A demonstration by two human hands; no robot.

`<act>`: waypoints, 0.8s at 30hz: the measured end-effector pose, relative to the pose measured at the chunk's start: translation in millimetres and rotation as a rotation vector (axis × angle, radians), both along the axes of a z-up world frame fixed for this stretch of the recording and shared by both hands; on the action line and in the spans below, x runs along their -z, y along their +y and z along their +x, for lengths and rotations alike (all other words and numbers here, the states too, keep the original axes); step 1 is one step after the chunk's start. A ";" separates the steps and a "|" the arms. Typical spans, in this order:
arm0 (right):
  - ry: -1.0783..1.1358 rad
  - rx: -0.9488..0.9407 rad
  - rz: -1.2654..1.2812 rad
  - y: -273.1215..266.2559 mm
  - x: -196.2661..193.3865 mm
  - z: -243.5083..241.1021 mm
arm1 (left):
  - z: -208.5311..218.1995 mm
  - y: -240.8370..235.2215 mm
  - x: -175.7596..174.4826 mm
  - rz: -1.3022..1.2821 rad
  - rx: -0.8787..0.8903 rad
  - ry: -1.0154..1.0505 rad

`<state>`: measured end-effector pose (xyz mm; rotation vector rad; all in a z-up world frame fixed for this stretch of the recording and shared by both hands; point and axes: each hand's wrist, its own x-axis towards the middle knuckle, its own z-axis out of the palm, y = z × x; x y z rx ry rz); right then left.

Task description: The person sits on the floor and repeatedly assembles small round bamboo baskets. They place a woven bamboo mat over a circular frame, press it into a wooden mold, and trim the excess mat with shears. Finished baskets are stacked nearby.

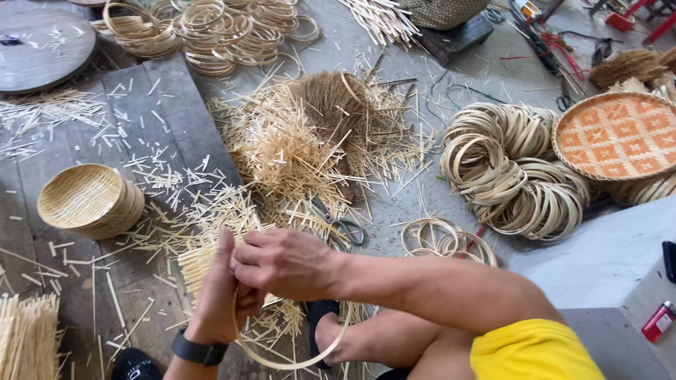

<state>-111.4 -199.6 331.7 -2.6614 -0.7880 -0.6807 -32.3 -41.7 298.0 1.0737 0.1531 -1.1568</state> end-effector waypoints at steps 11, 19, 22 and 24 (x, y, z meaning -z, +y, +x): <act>0.068 0.073 0.032 29.3 17.3 16.8 | 2.2 21.3 23.2 -0.039 -0.158 0.020; 0.977 0.082 1.870 -21.2 48.0 26.3 | 41.6 51.9 43.0 -0.607 -0.733 0.081; 0.926 0.006 1.997 -20.6 77.2 21.4 | 51.2 62.5 46.8 -0.421 -0.517 -0.078; 1.012 -0.017 1.950 -26.4 95.1 21.4 | 61.2 65.9 49.2 -0.192 -0.328 -0.089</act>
